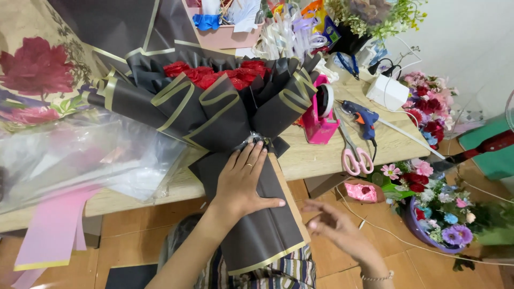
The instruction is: The person folds a large sheet of black wrapping paper with gold trim, cuts it into sections using scissors, and then wraps the paper around a bouquet of red roses. They secure the wrapping with tape and adjust the folds to create a finished presentation.
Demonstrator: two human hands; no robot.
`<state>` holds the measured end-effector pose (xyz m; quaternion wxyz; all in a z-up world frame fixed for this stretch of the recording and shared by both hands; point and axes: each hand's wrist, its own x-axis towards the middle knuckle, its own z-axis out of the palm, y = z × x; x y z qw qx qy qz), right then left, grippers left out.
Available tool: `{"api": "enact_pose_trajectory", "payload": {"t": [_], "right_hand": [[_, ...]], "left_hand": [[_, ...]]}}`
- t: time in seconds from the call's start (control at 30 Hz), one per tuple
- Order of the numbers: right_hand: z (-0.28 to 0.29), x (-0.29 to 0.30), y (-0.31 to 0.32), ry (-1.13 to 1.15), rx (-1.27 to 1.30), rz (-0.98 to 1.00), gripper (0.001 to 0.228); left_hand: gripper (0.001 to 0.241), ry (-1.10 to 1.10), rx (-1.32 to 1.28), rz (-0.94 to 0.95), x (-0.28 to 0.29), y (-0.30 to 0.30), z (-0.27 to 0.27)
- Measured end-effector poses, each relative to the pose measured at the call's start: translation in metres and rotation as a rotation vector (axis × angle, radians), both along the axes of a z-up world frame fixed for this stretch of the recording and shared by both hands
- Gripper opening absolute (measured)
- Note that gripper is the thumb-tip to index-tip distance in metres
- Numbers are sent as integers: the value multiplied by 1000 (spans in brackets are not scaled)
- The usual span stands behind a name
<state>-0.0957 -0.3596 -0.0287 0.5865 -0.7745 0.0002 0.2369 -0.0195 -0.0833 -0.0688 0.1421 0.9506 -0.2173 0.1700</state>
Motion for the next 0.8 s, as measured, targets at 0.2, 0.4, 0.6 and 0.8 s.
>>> {"api": "enact_pose_trajectory", "payload": {"t": [0.2,0.4,0.6,0.8], "right_hand": [[55,77,-6,-395,-38,-435,49],[30,193,-15,-437,-225,-612,41],[16,244,-14,-226,-277,-714,34],[4,269,-29,-147,-256,-788,28]], "left_hand": [[135,200,76,-23,-8,3,24],[133,151,58,-22,-11,3,24],[132,119,46,-16,-8,3,23],[132,109,33,-24,-6,3,21]]}}
